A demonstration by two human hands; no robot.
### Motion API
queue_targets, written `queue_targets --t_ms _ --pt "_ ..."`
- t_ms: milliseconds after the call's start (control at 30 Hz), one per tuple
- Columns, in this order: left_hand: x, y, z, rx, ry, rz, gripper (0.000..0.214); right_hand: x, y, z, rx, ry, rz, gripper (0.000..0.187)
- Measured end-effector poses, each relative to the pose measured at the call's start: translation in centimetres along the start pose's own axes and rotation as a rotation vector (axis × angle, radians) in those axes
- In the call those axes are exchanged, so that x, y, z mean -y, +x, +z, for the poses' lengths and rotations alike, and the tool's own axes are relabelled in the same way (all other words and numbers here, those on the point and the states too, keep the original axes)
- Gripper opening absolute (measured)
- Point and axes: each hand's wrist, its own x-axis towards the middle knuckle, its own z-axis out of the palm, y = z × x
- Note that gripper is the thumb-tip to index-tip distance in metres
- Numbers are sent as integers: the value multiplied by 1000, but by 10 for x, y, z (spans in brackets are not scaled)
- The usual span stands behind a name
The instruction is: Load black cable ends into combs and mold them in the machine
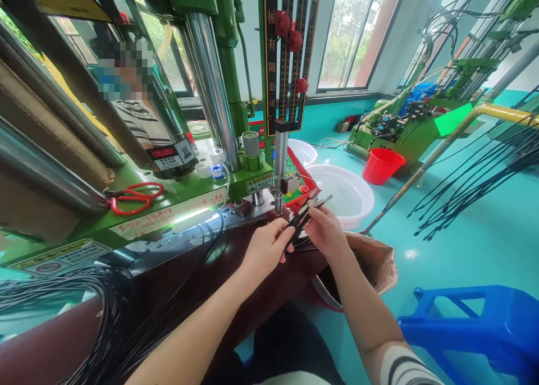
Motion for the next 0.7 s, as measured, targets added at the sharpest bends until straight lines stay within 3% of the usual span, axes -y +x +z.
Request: queue_targets --t_ms 100,300,467,533,633,700 --pt "0 -1 2 -20 84 28 32 6 -3 -3 65 -58 74 17" --pt "-12 8 9 -213 425 202 35 5 -7 -9 49 -171 47 14" --pt "-26 29 20 -260 357 208 33 6 -5 -10 6 -217 -51 12" --pt "-25 35 22 -131 213 142 30 10 -5 -13 8 -254 -24 16" --pt "-16 36 20 224 -89 -21 21 13 -8 -18 24 -290 81 23" --pt "-10 34 19 326 -201 -77 14 12 -11 -21 22 -300 106 28"
